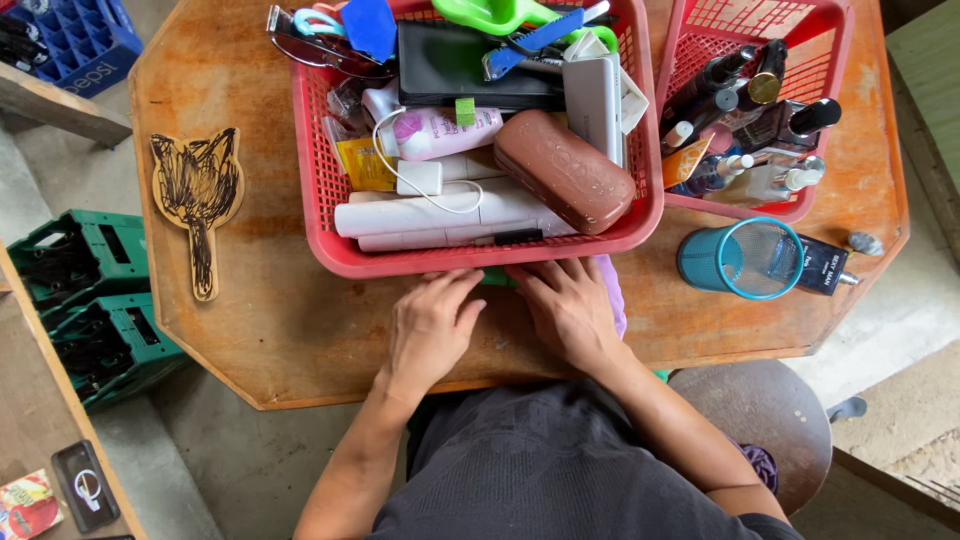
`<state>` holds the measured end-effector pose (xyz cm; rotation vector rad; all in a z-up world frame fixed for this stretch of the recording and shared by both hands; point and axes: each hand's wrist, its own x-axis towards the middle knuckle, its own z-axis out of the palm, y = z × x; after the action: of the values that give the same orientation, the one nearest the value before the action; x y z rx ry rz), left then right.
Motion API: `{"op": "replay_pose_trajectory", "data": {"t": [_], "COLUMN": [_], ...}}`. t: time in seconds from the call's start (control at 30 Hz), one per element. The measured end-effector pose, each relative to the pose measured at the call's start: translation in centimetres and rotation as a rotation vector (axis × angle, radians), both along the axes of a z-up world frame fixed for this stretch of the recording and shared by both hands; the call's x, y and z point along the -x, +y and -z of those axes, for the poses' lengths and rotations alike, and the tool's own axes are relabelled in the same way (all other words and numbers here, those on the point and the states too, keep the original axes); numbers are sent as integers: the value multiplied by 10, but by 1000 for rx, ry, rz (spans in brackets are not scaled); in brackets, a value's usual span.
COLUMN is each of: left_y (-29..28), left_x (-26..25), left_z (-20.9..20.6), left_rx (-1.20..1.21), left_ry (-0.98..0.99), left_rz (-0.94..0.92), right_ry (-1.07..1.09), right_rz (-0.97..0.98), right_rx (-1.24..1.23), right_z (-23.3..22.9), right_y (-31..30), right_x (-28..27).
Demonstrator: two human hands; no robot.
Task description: The person wipes several cosmetic bottles and containers with a purple cloth, then places them into a red basket. The person handles perfume bottles, tubes, and small containers one at a time, wiping each before moving it to the basket.
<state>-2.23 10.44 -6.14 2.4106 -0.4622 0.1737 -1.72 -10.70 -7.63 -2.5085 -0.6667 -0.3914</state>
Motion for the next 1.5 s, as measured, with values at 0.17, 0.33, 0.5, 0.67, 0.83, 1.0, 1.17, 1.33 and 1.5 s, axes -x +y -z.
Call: {"op": "replay_pose_trajectory", "data": {"t": [0.17, 0.33, 0.5, 0.67, 0.83, 1.0, 1.17, 1.33, 1.5], "left_y": [-14, -24, -37, -45, -55, -70, -89, -104, -101], "left_x": [-2, -4, -5, -11, -12, -13, -14, -14, -21], "left_z": [-10, -36, -50, -52, -45, -42, -51, -61, -61], "left_rx": [52, 436, 396, 393, 527, 833, 635, 737, 609], "left_ry": [-26, 366, 142, 96, 129, 358, 123, 193, 109], "left_rz": [12, 12, 138, 221, 212, 142, 342, 308, 278], "right_ry": [300, 408, 388, 429, 414, 351, -12, -181, -131], "right_rz": [100, 166, 109, 151, 166, 104, 37, 289, 610], "right_rx": [-485, -762, -790, -859, -891, -898, -317, -388, -740], "right_z": [-5, -8, -5, -2, -9, -33, -51, -53, -53], "right_y": [-17, -35, -52, -60, -67, -69, -81, -107, -135], "right_x": [12, 18, 23, 29, 32, 29, 26, 29, 24]}}
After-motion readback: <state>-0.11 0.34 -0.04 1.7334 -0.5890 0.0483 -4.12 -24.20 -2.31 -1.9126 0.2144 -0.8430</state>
